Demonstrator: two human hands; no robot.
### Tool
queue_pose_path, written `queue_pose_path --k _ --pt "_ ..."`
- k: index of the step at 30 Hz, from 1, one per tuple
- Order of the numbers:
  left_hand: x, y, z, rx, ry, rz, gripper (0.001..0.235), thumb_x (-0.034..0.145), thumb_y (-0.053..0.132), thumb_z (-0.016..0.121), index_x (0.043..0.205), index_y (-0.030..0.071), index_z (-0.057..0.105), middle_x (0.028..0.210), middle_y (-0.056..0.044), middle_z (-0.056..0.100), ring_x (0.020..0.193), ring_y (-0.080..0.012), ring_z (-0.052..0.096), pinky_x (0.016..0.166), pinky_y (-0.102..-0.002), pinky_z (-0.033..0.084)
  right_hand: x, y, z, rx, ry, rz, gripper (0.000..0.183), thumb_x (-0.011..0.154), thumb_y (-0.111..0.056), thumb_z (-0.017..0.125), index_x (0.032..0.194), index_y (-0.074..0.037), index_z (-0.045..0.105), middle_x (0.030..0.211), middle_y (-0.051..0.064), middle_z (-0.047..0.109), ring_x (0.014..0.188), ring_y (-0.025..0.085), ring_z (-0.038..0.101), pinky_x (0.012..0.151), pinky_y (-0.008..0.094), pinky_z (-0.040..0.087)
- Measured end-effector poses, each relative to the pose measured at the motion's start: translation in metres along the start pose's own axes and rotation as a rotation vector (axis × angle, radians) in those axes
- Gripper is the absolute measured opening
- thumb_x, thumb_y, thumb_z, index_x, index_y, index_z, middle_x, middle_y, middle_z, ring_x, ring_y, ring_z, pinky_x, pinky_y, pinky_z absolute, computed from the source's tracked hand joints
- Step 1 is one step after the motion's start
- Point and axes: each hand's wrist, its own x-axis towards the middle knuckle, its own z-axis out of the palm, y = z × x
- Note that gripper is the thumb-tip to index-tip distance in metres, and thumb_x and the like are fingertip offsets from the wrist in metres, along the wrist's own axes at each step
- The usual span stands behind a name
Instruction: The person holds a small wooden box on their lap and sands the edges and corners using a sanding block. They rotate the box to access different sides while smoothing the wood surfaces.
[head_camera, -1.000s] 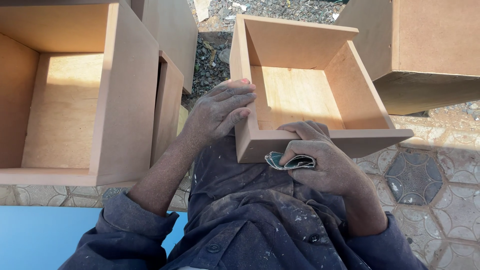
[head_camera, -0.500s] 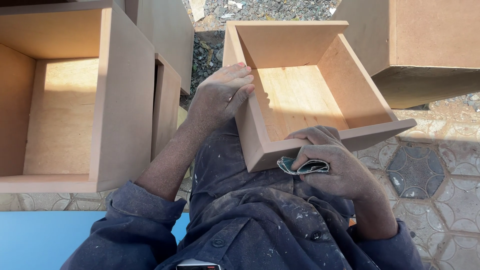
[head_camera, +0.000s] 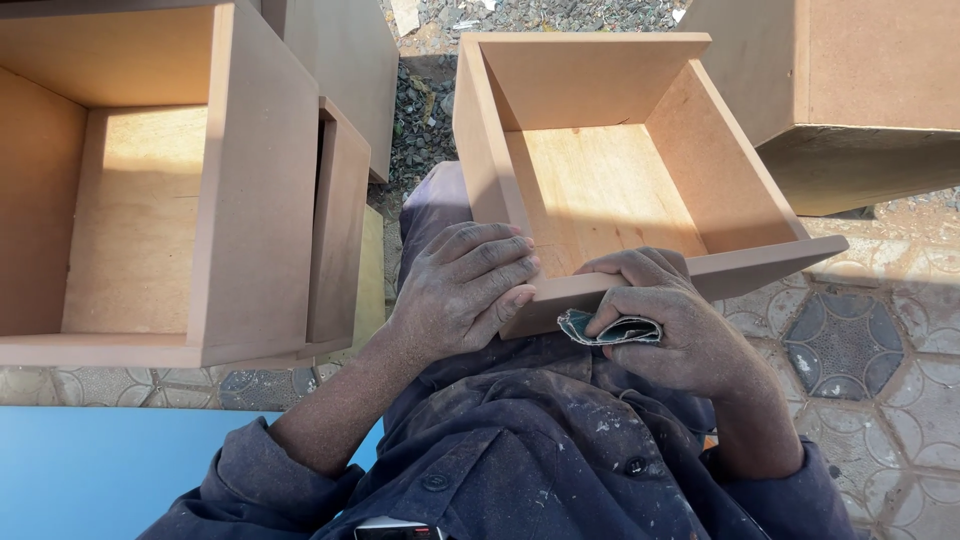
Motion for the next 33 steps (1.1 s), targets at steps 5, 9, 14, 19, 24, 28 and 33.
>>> queue_pose_path --k 5,9,14,19,24,28,33 --pt "0.005 -0.010 -0.004 0.024 -0.034 -0.035 0.021 0.104 0.024 0.063 0.108 0.010 0.078 0.114 -0.011 0.076 0.113 -0.0336 0.071 0.096 -0.044 0.055 0.000 0.000 0.001 -0.040 0.007 0.008 0.018 0.073 -0.020 0.080 0.091 -0.017 0.081 0.131 0.012 0.062 0.128 0.034 0.047 0.113 0.053 0.025" --pt "0.009 -0.028 -0.008 0.116 -0.116 -0.124 0.022 0.107 0.025 0.060 0.111 0.009 0.076 0.117 -0.012 0.074 0.117 -0.0356 0.068 0.099 -0.047 0.052 -0.001 0.002 0.001 -0.057 0.009 0.008 0.017 0.074 -0.021 0.079 0.091 -0.016 0.080 0.132 0.012 0.061 0.127 0.036 0.046 0.112 0.054 0.025" --pt "0.005 -0.037 -0.007 0.173 -0.152 -0.119 0.020 0.107 0.020 0.060 0.117 0.011 0.075 0.122 -0.011 0.073 0.121 -0.0328 0.066 0.100 -0.045 0.052 -0.001 0.001 0.003 -0.066 0.020 -0.005 0.019 0.071 -0.019 0.080 0.090 -0.017 0.080 0.129 0.012 0.063 0.126 0.034 0.049 0.113 0.052 0.025" --pt "0.002 -0.019 -0.015 0.079 -0.176 -0.101 0.023 0.103 0.008 0.057 0.120 0.009 0.073 0.124 -0.013 0.071 0.124 -0.0348 0.065 0.101 -0.047 0.052 -0.001 0.002 0.004 -0.068 0.021 -0.007 0.018 0.071 -0.019 0.079 0.089 -0.017 0.080 0.129 0.011 0.063 0.126 0.033 0.050 0.113 0.052 0.025" --pt "-0.001 -0.003 -0.016 -0.037 -0.188 -0.017 0.027 0.101 0.013 0.053 0.115 0.015 0.075 0.121 -0.007 0.073 0.121 -0.0306 0.067 0.100 -0.046 0.053 0.001 0.004 0.002 -0.082 0.004 -0.023 0.018 0.071 -0.021 0.079 0.089 -0.018 0.080 0.129 0.011 0.063 0.124 0.031 0.051 0.115 0.049 0.023" --pt "0.006 -0.017 -0.014 -0.109 -0.200 -0.024 0.023 0.101 0.020 0.056 0.111 0.014 0.076 0.119 -0.008 0.074 0.121 -0.0316 0.068 0.102 -0.047 0.052 0.003 0.003 0.003 -0.076 0.012 -0.009 0.019 0.071 -0.020 0.079 0.089 -0.019 0.081 0.130 0.009 0.062 0.126 0.029 0.049 0.115 0.048 0.022" --pt "0.027 -0.047 -0.012 -0.130 -0.406 -0.135 0.088 0.070 0.076 0.074 0.128 0.010 0.070 0.132 -0.017 0.068 0.135 -0.0393 0.055 0.120 -0.055 0.032 0.002 0.002 0.001 -0.014 -0.006 -0.025 0.017 0.071 -0.016 0.079 0.088 -0.017 0.079 0.126 0.014 0.064 0.122 0.036 0.052 0.115 0.052 0.023"
